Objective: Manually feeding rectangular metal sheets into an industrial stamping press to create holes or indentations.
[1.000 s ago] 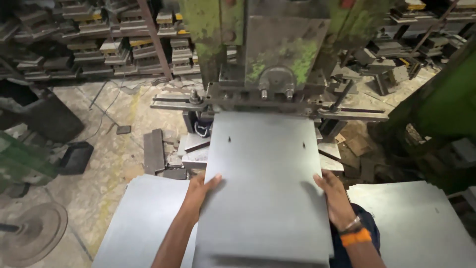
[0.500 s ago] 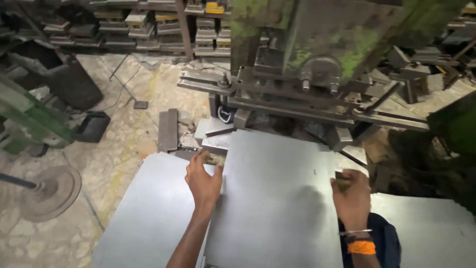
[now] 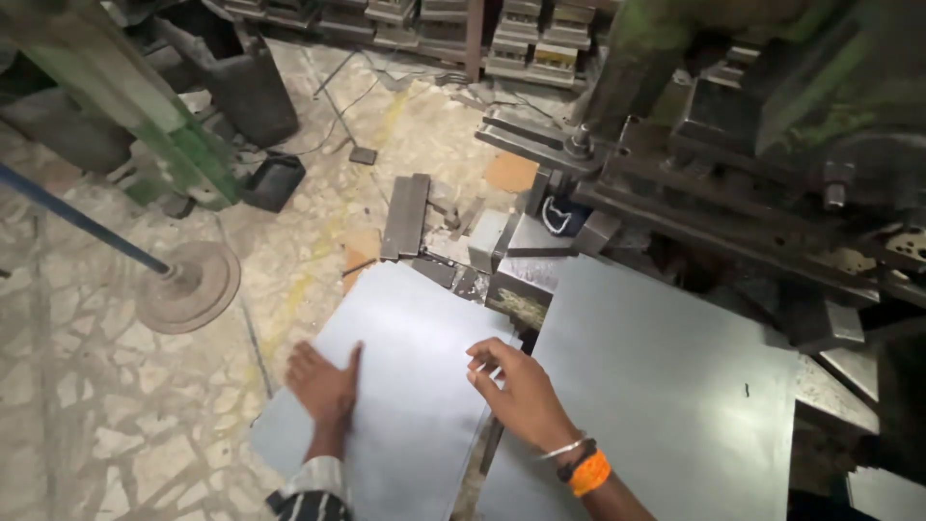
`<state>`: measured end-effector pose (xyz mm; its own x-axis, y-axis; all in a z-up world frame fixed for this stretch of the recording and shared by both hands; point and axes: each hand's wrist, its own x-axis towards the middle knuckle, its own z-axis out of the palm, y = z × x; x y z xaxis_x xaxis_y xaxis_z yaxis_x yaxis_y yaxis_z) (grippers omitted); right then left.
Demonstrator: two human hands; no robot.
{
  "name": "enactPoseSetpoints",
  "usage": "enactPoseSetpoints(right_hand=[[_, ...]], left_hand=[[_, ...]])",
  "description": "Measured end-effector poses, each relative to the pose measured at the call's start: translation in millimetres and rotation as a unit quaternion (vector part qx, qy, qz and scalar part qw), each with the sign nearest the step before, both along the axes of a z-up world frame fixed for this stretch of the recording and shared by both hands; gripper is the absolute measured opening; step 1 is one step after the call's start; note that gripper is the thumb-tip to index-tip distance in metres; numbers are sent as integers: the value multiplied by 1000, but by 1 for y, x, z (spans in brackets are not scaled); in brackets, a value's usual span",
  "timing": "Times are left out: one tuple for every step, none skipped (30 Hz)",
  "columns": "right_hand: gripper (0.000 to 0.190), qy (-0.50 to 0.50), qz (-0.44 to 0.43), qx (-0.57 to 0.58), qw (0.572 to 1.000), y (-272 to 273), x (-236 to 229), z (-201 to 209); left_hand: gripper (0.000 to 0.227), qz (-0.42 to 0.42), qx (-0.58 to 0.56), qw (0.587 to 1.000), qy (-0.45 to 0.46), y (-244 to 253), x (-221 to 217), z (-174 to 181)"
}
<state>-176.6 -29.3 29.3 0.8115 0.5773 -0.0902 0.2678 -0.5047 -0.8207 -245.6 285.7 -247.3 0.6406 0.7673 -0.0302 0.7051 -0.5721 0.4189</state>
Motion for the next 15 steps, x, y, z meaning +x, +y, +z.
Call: enactPoseSetpoints(right_hand=[[25,32,-5,23,999,-3,-1,-3],[26,63,-10,46,997,-7,-2,-6],[26,63,-10,47,997,-9,-2,-9],[24,63,0,70,996,-13,-2,-12],[21,62,8,92,994,-19,-1,-14],[21,60,7,93,994,-21,-2,-11],[20,70,-4,99,993,-23,-3,-7],[20,80,-15,104,991,-25,-4,-3],[20,77,-19,108,991,-26,-4,-4],[19,84,-28,141,986,-27,-4,-4],[18,91,-34,172,980,-30,-4,-5],[18,89,-35,173,980,-33,-6,-7],[23,130,-57,184,973,-37,-8,-10],[27,170,-80,195,963,-42,-10,-13],[27,166,-83,199,962,-46,-11,-16]], left_hand=[[97,35,166,985,-4,17,-5,-15],[91,70,328,942,-7,32,-10,-29],[91,70,329,942,-7,56,-11,-13],[98,82,134,986,62,79,-12,4],[105,93,-67,985,127,99,-10,22],[105,91,-67,986,126,102,-15,37],[93,81,-47,992,86,106,-18,54],[82,71,-28,996,46,109,-22,71],[82,67,-25,997,44,109,-19,99],[72,76,-53,996,2,108,-18,128],[68,88,-84,992,-39,103,-19,154],[68,87,-84,992,-41,104,-16,167],[65,91,-113,987,-65,105,-13,181],[63,94,-142,981,-89,104,-10,195],[63,89,-140,982,-92,94,-4,202]])
